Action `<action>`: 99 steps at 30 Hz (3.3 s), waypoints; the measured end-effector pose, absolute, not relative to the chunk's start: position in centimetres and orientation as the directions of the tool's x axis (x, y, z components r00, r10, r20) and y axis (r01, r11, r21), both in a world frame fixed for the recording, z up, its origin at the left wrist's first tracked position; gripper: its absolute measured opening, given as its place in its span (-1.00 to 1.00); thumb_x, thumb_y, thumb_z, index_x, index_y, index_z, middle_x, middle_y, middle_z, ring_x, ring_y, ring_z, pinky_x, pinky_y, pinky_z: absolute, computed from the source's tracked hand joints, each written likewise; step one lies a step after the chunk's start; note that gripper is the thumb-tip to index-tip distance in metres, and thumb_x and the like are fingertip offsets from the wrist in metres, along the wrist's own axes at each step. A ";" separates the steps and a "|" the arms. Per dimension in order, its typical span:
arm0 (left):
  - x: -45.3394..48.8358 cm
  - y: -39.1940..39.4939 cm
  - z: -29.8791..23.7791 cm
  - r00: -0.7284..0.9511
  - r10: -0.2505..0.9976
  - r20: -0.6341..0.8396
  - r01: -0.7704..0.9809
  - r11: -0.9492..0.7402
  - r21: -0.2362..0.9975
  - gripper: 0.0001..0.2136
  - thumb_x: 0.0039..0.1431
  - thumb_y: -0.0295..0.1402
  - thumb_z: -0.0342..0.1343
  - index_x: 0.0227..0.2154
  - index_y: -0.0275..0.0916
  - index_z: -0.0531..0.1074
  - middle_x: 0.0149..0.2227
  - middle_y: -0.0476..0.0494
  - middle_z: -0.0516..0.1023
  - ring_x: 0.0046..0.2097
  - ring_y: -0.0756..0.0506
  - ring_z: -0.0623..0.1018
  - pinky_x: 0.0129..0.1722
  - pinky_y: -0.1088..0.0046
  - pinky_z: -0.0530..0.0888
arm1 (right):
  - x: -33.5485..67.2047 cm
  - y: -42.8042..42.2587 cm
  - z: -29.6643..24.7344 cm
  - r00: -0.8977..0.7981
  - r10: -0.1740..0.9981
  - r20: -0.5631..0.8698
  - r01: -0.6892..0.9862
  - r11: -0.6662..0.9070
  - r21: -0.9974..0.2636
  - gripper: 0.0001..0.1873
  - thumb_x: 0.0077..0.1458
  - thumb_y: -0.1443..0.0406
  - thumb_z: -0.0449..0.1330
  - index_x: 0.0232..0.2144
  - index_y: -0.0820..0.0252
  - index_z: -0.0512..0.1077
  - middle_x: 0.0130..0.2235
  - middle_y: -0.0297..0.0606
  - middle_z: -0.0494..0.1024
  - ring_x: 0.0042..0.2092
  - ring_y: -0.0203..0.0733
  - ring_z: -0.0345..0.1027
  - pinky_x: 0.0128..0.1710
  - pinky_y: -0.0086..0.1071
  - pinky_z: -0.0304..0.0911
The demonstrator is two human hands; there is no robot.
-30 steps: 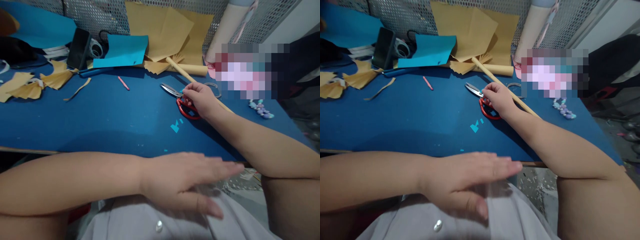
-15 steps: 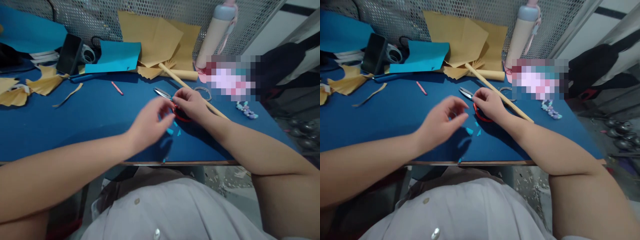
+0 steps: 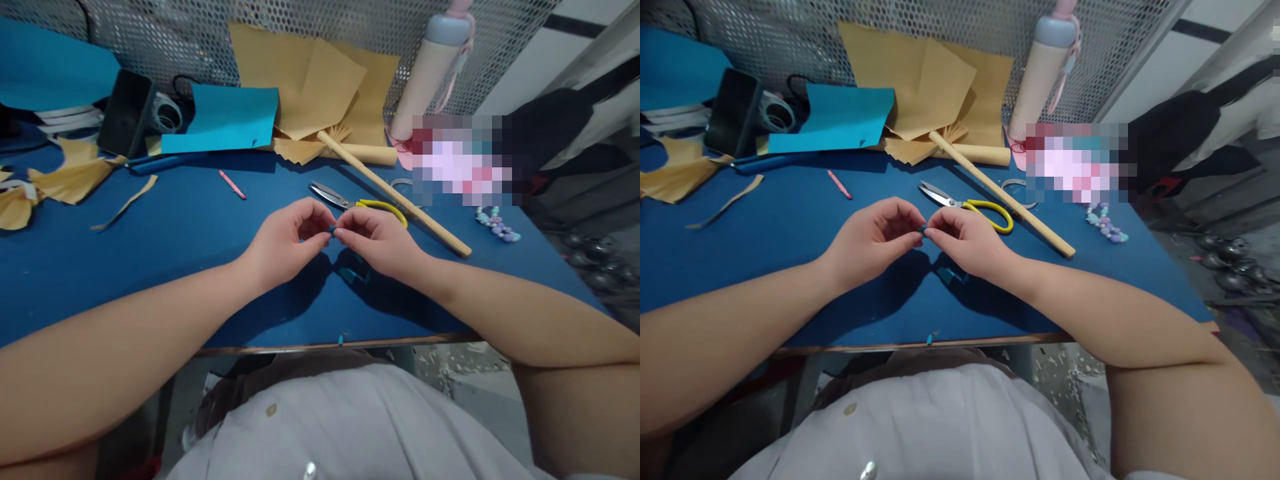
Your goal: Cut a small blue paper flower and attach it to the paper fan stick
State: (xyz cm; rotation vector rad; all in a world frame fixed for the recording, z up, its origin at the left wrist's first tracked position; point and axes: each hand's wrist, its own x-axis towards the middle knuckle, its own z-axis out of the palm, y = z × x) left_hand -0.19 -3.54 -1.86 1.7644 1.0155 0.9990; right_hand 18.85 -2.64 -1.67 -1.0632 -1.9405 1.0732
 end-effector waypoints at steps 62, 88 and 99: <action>-2.9 -0.5 -2.1 0.142 0.980 0.136 0.469 -0.188 0.863 -0.73 0.06 -0.48 0.18 -0.13 -0.25 0.54 -0.11 -0.12 0.60 -0.25 -0.03 0.49 -0.24 0.41 0.41 | 21.7 -1.5 -1.0 -0.896 0.445 -0.008 0.438 0.878 -0.192 -0.89 0.26 0.28 0.20 -0.20 0.16 0.51 -0.12 -0.14 0.51 -0.05 0.00 0.31 -0.10 -0.19 0.01; -2.8 -0.6 -2.0 0.175 0.973 0.149 0.504 -0.219 0.836 -0.76 0.10 -0.51 0.18 -0.14 -0.24 0.53 -0.14 -0.04 0.60 -0.26 0.00 0.51 -0.28 0.46 0.41 | 19.6 -8.9 0.0 -0.930 0.304 -0.204 0.360 0.864 -0.353 -0.88 0.29 0.35 0.12 -0.24 0.15 0.47 -0.23 -0.25 0.47 -0.21 -0.13 0.24 -0.19 -0.23 -0.01; -3.1 -0.4 -2.2 0.185 0.974 0.131 0.484 -0.207 0.850 -0.76 0.07 -0.49 0.18 -0.16 -0.21 0.54 -0.13 -0.09 0.61 -0.24 -0.06 0.53 -0.23 0.38 0.44 | 24.4 -12.1 3.2 -0.903 0.239 -0.358 0.362 0.871 -0.332 -0.91 0.08 0.37 0.18 -0.36 0.07 0.44 -0.30 -0.23 0.50 -0.29 -0.15 0.31 -0.25 -0.25 0.21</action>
